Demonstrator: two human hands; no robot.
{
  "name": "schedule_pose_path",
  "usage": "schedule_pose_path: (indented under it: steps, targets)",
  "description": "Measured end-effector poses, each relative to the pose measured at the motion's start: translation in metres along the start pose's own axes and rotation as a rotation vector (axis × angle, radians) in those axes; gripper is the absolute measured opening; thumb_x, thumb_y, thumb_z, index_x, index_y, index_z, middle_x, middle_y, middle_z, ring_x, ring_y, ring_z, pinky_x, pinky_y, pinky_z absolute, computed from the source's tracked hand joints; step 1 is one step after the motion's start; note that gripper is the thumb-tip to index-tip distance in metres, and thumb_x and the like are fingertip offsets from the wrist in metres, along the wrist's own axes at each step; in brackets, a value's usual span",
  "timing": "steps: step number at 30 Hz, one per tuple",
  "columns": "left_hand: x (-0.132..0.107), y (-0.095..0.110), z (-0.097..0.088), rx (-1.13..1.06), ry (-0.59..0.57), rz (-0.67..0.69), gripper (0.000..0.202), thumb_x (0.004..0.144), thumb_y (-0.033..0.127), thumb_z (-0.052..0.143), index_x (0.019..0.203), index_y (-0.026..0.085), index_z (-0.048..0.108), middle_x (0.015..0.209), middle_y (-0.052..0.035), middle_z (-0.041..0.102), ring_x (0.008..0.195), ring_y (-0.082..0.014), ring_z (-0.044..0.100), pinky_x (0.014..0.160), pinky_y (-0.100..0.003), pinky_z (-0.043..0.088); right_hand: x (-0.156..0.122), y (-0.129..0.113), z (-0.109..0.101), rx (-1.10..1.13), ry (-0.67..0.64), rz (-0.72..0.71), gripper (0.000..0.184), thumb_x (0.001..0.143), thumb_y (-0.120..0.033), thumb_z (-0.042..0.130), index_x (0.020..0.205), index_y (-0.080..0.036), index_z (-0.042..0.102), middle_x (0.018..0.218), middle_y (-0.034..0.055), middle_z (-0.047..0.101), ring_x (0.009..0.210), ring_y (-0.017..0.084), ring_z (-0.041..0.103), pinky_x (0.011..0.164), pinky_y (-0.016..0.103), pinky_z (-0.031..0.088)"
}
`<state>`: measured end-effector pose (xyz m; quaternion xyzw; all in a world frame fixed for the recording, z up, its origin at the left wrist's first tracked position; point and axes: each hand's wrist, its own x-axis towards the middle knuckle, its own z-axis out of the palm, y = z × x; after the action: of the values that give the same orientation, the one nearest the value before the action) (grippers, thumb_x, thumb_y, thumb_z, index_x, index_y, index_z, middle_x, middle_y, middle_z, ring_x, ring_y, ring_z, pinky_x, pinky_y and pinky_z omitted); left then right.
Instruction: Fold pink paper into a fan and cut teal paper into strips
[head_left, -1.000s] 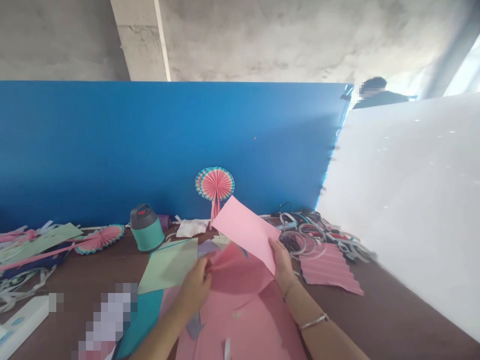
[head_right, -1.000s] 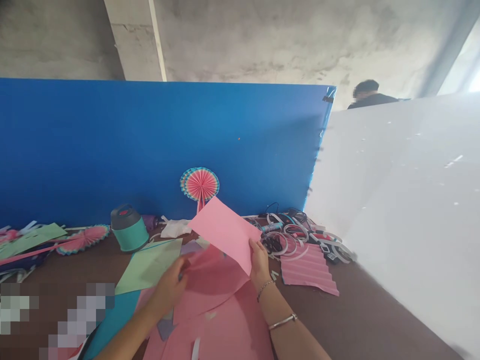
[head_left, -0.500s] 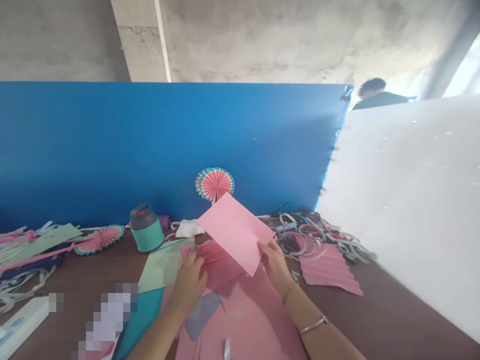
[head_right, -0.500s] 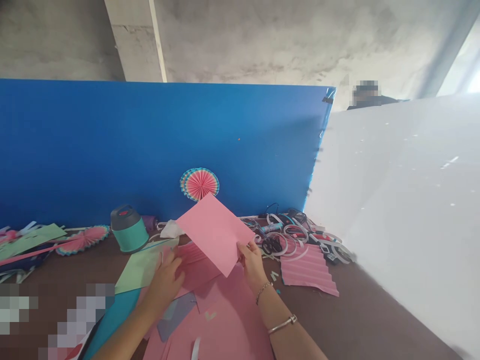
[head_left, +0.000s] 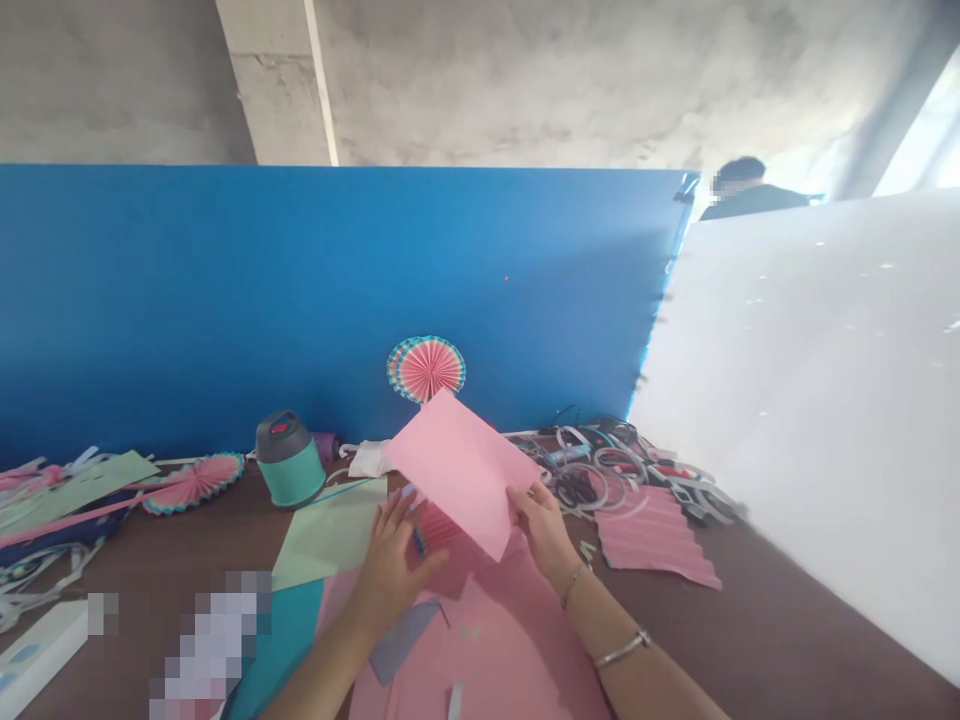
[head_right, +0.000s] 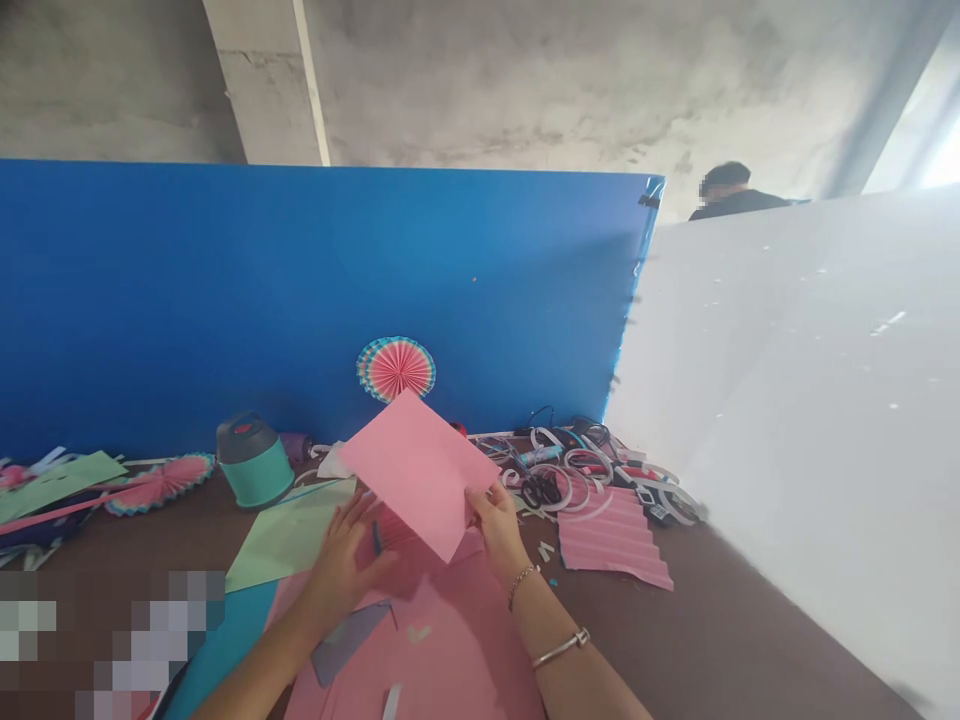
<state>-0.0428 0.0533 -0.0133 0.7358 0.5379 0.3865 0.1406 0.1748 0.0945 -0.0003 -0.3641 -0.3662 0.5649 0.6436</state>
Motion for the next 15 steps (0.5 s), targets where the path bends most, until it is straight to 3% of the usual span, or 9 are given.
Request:
schedule_pose_path:
  steps: [3, 6, 8, 12, 13, 15]
  targets:
    - [-0.001, 0.015, -0.004, -0.449, -0.012, -0.162, 0.047, 0.078, 0.046, 0.053, 0.117, 0.019, 0.056, 0.120, -0.0114, 0.059, 0.116, -0.0291, 0.048, 0.095, -0.040, 0.038, -0.008, 0.003, 0.009, -0.093, -0.094, 0.000, 0.037, 0.060, -0.030, 0.072, 0.093, -0.018, 0.062, 0.069, -0.0004, 0.065, 0.053, 0.012, 0.055, 0.046, 0.021, 0.043]
    - [-0.001, 0.020, -0.004, -0.669, 0.062, -0.372, 0.041, 0.075, 0.050, 0.056, 0.094, 0.014, 0.065, 0.092, -0.0097, 0.069, 0.096, -0.0277, 0.059, 0.080, -0.033, 0.046, -0.009, 0.000, 0.011, -0.264, -0.171, -0.014, 0.029, 0.065, -0.037, 0.066, 0.087, -0.017, 0.064, 0.070, 0.0013, 0.065, 0.057, 0.015, 0.056, 0.050, 0.025, 0.045]
    - [0.001, 0.016, -0.004, -0.716, 0.120, -0.429, 0.041, 0.070, 0.051, 0.060, 0.086, 0.014, 0.065, 0.084, -0.0081, 0.069, 0.089, -0.0265, 0.061, 0.074, -0.031, 0.047, -0.003, -0.006, 0.002, -0.443, -0.154, -0.097, 0.026, 0.073, -0.041, 0.057, 0.080, -0.017, 0.065, 0.070, 0.0031, 0.065, 0.062, 0.017, 0.057, 0.056, 0.027, 0.046]
    - [0.004, 0.005, -0.005, -0.710, 0.170, -0.479, 0.040, 0.067, 0.053, 0.062, 0.080, 0.015, 0.065, 0.073, -0.0057, 0.067, 0.077, -0.0241, 0.061, 0.064, -0.028, 0.046, 0.020, -0.025, -0.039, -1.001, 0.301, -0.439, 0.019, 0.076, -0.024, 0.049, 0.084, -0.018, 0.066, 0.086, 0.0075, 0.066, 0.089, 0.023, 0.056, 0.080, 0.034, 0.041]
    - [0.004, 0.003, -0.005, -0.705, 0.168, -0.485, 0.039, 0.067, 0.053, 0.063, 0.077, 0.015, 0.064, 0.071, -0.0052, 0.066, 0.074, -0.0234, 0.061, 0.062, -0.028, 0.046, 0.025, -0.029, -0.050, -1.200, 0.373, -0.446, 0.022, 0.074, -0.018, 0.048, 0.088, -0.016, 0.066, 0.092, 0.0106, 0.065, 0.095, 0.025, 0.054, 0.084, 0.037, 0.038]
    - [0.003, 0.000, -0.005, -0.697, 0.156, -0.493, 0.037, 0.067, 0.052, 0.063, 0.074, 0.015, 0.064, 0.069, -0.0044, 0.066, 0.070, -0.0224, 0.060, 0.059, -0.027, 0.044, 0.031, -0.032, -0.066, -1.518, 0.421, -0.324, 0.027, 0.073, -0.013, 0.048, 0.094, -0.012, 0.065, 0.098, 0.0162, 0.063, 0.098, 0.028, 0.053, 0.087, 0.040, 0.035]
